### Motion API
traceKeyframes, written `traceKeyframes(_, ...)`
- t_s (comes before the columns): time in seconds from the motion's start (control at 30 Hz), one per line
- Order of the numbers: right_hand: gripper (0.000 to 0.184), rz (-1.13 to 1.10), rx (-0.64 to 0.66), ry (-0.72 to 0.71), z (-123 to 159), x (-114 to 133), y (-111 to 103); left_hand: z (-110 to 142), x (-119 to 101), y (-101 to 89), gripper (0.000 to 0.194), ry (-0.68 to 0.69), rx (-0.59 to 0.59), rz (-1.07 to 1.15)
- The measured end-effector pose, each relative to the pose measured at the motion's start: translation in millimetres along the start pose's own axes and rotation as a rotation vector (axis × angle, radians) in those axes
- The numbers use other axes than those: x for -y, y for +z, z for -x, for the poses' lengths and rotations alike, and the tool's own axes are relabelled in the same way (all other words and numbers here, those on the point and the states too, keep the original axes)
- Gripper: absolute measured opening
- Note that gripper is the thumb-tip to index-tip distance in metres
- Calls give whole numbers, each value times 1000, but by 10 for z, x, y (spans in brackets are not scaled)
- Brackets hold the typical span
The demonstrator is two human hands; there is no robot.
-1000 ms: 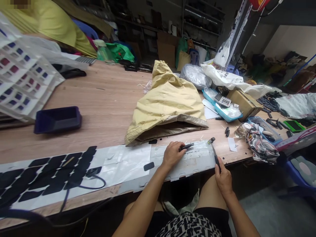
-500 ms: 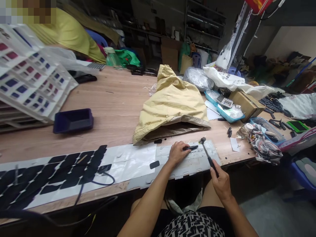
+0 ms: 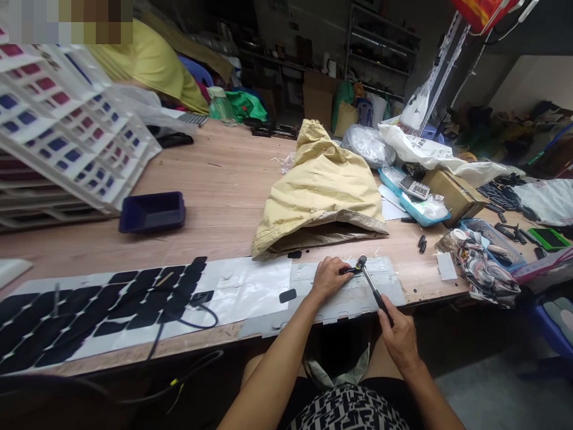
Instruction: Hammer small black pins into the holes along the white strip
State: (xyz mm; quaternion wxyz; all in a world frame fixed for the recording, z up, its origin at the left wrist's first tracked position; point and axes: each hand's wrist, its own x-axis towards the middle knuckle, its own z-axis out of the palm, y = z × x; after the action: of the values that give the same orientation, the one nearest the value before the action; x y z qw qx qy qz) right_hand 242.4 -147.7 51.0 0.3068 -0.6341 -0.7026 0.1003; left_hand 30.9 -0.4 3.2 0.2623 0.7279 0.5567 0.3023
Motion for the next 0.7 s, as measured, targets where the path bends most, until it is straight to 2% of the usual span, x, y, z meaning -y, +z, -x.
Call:
traceKeyframes(0.23,41,-25,56,-23,8,116,17,10,-51,-44,13,-8,-4,7)
traceKeyframes(0.4,41,9,38,8,-8,16,5,12,-69,-55,13,-14,-10,30)
traceKeyframes(0.57,46,131,-35,183,-92,-228,-106,17,-81,-60,13,-7,-16,28)
traceKeyframes(0.7,48,251,-32,295,-100,-405,-108,12,-81,-65,12,3,-17,25)
